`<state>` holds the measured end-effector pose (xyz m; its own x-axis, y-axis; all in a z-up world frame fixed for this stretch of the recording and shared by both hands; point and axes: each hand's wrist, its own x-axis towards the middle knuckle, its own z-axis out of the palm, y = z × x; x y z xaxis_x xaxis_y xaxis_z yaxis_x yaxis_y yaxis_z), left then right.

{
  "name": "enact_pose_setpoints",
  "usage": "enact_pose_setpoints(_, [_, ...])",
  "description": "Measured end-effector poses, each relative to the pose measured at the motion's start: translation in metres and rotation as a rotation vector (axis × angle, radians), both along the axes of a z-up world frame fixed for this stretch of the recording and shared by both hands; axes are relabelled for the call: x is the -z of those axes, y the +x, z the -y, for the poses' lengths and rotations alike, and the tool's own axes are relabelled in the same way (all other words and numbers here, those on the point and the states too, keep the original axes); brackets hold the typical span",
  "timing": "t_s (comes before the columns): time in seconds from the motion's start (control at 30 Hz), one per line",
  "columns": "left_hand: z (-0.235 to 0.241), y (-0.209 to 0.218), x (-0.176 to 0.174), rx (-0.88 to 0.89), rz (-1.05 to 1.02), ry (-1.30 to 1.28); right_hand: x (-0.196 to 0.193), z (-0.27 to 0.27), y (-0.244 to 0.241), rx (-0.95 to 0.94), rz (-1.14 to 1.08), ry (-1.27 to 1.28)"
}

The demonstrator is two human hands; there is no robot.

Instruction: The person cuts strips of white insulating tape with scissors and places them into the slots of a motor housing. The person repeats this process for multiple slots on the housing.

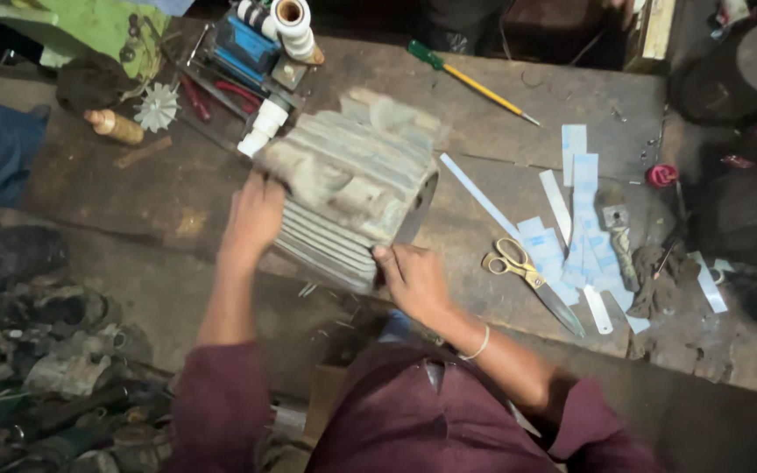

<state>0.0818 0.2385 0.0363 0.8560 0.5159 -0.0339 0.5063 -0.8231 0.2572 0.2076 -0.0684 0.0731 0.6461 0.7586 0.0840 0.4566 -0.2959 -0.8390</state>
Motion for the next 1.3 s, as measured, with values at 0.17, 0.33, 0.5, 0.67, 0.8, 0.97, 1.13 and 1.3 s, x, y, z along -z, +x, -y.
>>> enact_pose_setpoints(0.17, [0.026,0.062,-0.107,-0.385,-0.106,-0.357,-0.017,0.004,0.017,-0.056,-0.334,-0.049])
enact_pose_setpoints(0.33, [0.059,0.038,-0.098,-0.407,0.165,-0.209,-0.027,0.012,0.028,-0.228,-0.298,-0.017])
enact_pose_setpoints(0.5, [0.060,-0.014,-0.048,-0.540,0.358,-0.166,-0.012,0.035,0.025,-0.317,-0.223,0.091])
enact_pose_setpoints(0.67, [0.071,-0.024,-0.038,-0.603,0.399,-0.111,0.032,0.089,0.083,-0.174,0.074,-0.101])
enact_pose_setpoints(0.8, [0.073,-0.004,-0.048,-0.543,0.420,-0.125,0.065,0.161,0.159,0.041,0.473,-0.448])
enact_pose_setpoints(0.97, [0.063,0.003,-0.046,-0.518,0.396,-0.163,0.077,0.208,0.190,-0.093,0.433,-0.575])
enact_pose_setpoints(1.13, [0.057,-0.014,-0.036,-0.506,0.411,-0.120,0.088,0.193,0.186,-0.171,0.522,-0.636])
enact_pose_setpoints(1.3, [0.080,0.005,-0.053,-0.608,0.519,-0.121,0.090,0.191,0.201,-0.199,0.675,-0.454])
